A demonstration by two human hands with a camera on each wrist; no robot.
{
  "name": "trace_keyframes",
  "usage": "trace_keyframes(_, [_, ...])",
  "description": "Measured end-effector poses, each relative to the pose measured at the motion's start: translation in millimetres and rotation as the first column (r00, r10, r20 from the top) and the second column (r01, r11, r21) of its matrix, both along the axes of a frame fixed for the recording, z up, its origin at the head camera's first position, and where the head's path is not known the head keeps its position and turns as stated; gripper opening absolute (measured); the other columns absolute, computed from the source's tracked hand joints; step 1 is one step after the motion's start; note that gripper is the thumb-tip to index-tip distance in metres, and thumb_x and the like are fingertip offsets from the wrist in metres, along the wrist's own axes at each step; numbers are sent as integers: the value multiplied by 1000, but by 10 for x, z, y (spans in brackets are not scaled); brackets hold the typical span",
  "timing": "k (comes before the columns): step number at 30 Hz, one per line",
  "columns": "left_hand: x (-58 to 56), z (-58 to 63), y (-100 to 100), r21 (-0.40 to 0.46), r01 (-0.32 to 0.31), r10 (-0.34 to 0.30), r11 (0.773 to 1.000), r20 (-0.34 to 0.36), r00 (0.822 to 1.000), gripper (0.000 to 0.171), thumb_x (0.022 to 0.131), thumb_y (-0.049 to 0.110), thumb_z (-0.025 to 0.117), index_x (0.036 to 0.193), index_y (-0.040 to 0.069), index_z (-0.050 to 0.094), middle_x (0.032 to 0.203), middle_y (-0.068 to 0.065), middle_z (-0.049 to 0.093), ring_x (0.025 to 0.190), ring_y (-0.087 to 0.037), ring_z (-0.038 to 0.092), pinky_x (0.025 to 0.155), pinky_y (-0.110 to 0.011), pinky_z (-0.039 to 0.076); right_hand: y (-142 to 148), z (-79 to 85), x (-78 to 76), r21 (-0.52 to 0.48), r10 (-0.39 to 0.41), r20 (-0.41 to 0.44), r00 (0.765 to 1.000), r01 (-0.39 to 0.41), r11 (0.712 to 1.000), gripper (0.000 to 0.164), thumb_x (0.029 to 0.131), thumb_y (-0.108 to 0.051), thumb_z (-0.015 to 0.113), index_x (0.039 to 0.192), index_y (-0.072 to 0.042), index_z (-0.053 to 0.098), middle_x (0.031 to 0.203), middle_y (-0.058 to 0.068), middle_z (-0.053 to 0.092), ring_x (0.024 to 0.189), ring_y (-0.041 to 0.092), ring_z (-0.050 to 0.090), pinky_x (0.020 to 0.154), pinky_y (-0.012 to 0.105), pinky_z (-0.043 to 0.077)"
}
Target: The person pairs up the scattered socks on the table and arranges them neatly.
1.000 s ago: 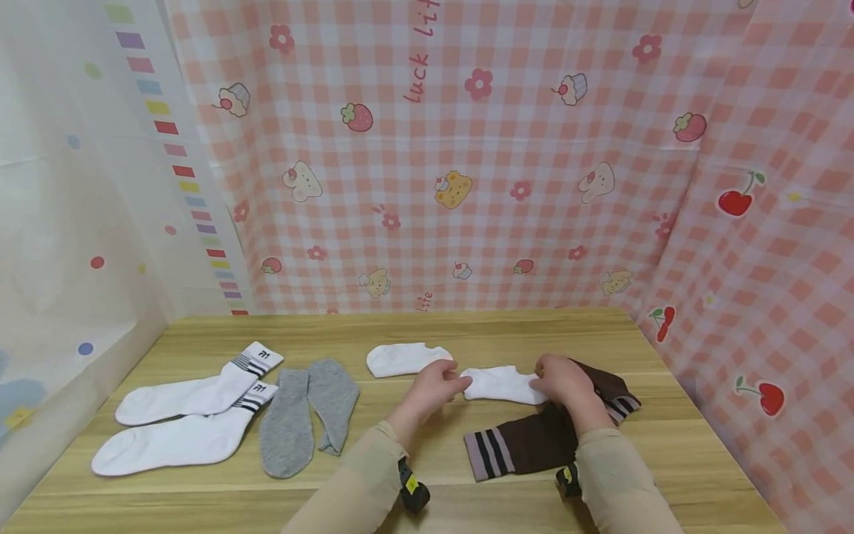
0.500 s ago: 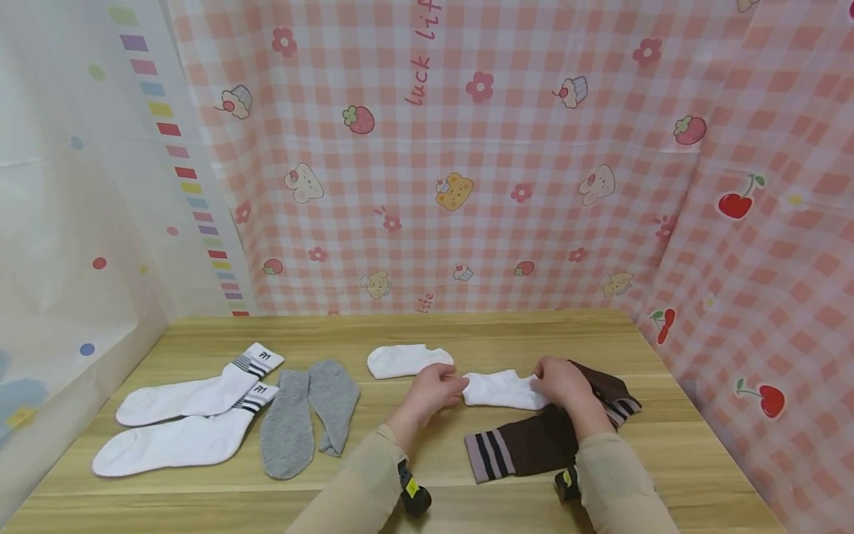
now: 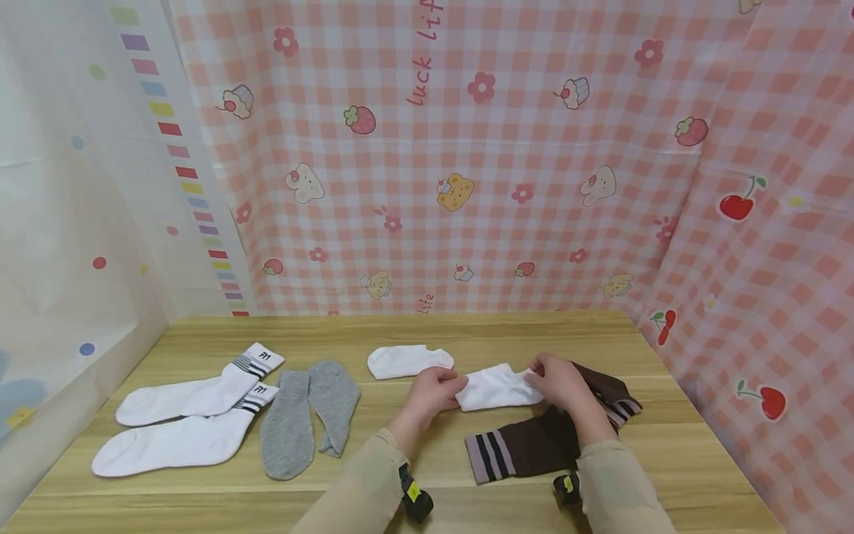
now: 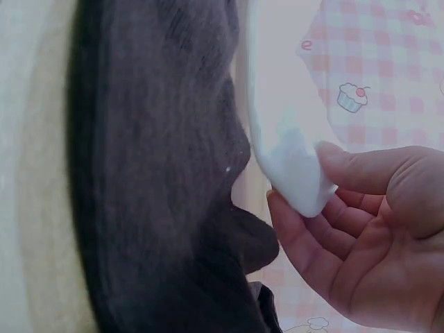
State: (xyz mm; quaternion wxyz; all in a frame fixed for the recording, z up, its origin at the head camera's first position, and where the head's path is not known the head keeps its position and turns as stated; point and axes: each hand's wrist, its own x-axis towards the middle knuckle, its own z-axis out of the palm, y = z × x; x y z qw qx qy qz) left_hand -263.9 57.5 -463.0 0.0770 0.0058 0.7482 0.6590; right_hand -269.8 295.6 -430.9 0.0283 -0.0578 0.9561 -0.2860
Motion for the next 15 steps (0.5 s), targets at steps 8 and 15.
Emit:
trace_keyframes(8, [-2,-31,8,-42,-37,35,998,-47,998,27,87,14,75,103,-7,68,95,-10,66,75,-14,59,63,-28,55,-43,15,20,-77,-22,14,1000,23,997,20,95,-15,64,102,3,58,94,14,62,83,26,56,69,37,48])
trace_keyframes(15, [1,-45,9,-29,-89,85,996,-105,991,20,83,4,76,99,-7,71,86,-7,66,75,-11,57,66,-23,51,-62,10,37,-142,-27,3,1000,28,990,24,96,-17,64,104,5,59,92,12,61,81,24,54,67,34,46])
